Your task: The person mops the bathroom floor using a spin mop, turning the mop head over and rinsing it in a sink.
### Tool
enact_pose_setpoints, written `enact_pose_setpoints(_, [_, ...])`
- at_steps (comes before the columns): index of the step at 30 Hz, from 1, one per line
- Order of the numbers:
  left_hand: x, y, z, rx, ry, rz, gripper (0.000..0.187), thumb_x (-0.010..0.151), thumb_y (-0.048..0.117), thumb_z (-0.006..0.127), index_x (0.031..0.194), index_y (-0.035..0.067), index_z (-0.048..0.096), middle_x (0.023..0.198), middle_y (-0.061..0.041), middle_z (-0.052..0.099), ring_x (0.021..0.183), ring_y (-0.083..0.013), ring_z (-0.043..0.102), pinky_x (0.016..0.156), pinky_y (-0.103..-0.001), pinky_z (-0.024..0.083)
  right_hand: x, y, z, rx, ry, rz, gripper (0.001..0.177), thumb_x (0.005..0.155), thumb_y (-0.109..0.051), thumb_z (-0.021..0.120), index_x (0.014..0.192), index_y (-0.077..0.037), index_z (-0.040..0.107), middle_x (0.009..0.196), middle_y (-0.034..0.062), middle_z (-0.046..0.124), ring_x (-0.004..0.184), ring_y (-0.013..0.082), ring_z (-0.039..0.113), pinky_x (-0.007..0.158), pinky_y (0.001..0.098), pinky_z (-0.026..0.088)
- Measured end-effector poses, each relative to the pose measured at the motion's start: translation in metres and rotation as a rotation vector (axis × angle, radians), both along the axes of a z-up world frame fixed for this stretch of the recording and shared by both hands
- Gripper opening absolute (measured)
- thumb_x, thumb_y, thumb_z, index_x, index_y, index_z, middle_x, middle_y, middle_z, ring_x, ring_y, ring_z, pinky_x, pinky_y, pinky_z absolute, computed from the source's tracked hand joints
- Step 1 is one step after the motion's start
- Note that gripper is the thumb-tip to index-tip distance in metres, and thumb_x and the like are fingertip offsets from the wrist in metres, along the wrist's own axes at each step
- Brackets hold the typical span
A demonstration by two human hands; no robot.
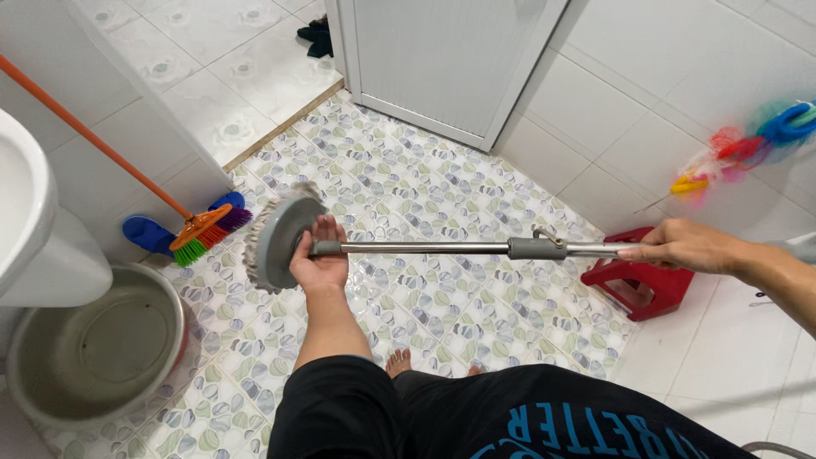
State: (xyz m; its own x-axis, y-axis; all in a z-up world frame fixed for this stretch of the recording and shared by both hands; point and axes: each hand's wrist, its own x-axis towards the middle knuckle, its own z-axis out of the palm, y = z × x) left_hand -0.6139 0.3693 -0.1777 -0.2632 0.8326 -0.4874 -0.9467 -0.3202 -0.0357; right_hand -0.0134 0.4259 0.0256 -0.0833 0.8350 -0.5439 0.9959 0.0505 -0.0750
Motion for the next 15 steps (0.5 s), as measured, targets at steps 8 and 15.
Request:
enact_pose_setpoints(8, [-0.017, 0.027, 0.006, -0.005, 0.028, 0.09, 0.026, 0.103, 0.033, 0.054, 0.098, 0.008, 0.055, 0.103, -0.015, 0.07, 0.099, -0.0298, 0.069, 0.089, -0.05, 0.056, -0.057, 0.009, 0.038, 0.065, -0.056, 0.058, 0.054, 0.064, -0.068, 0.078, 0.071, -0.016, 0.086, 0.044, 0.0053, 0.062, 0.042, 0.0199, 0.057, 0.046, 0.0394, 0.039])
enact_pose_setpoints(15, [0.027, 0.062, -0.023, -0.404, 0.638, -0.758, 0.07, 0.096, 0.068, 0.047, 0.122, 0.003, 0.052, 0.104, -0.019, 0.059, 0.098, -0.0358, 0.064, 0.09, -0.059, 0.051, -0.182, 0.001, 0.104, 0.29, -0.453, 0.281, 0.061, 0.077, -0.078, 0.065, 0.08, -0.018, 0.077, 0.053, 0.0021, 0.063, 0.055, 0.0199, 0.067, 0.057, 0.0342, 0.051])
